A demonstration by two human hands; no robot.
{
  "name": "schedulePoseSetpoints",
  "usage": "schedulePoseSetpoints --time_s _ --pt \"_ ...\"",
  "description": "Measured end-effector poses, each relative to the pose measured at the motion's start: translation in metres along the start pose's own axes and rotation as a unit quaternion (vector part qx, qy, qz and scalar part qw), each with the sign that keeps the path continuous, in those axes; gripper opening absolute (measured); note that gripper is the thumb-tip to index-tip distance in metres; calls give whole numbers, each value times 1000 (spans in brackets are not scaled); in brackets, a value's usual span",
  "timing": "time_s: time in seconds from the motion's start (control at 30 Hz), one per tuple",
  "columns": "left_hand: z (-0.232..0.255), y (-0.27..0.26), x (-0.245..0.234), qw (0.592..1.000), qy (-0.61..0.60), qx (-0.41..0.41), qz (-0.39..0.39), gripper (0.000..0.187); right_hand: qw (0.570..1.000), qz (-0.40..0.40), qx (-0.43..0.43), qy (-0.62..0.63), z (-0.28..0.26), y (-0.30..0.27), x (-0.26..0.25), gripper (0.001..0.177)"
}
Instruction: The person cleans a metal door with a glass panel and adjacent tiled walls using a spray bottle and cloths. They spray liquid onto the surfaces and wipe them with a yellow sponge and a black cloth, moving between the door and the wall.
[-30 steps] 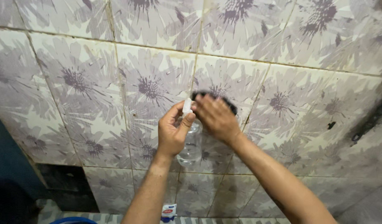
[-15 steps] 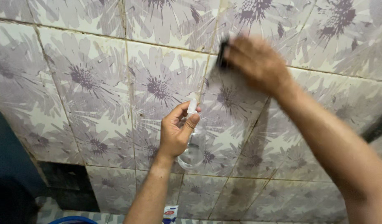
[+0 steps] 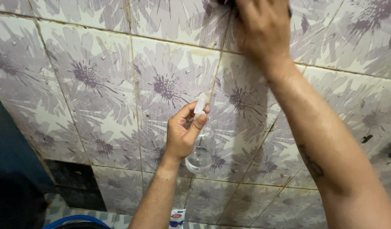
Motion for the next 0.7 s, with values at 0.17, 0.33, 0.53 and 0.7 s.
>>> schedulePoseSetpoints --time_s 0.17,0.33,0.53,0.7 --pt "4 -1 5 1000 -29 -3 -9 36 996 -82 -17 17 -39 -43 -5 55" --pt "8 -5 12 999 -40 -15 -20 40 982 -165 -76 46 -83 -126 -2 49" --pt "16 -11 22 999 -8 -33 -42 43 923 -333 -148 122 -146 -241 -13 20" --pt "18 -13 22 999 2 -12 -46 41 933 -238 -214 163 -138 -288 -53 57"
Point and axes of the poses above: each hand's wrist, its own y-axis towards the middle knuckle, its own x-axis out of the palm, z = x × y, the point moved 1 cm from there along y, towards the middle knuckle, and after that the axes turned 1 degree about z, right-handed, at the moved point
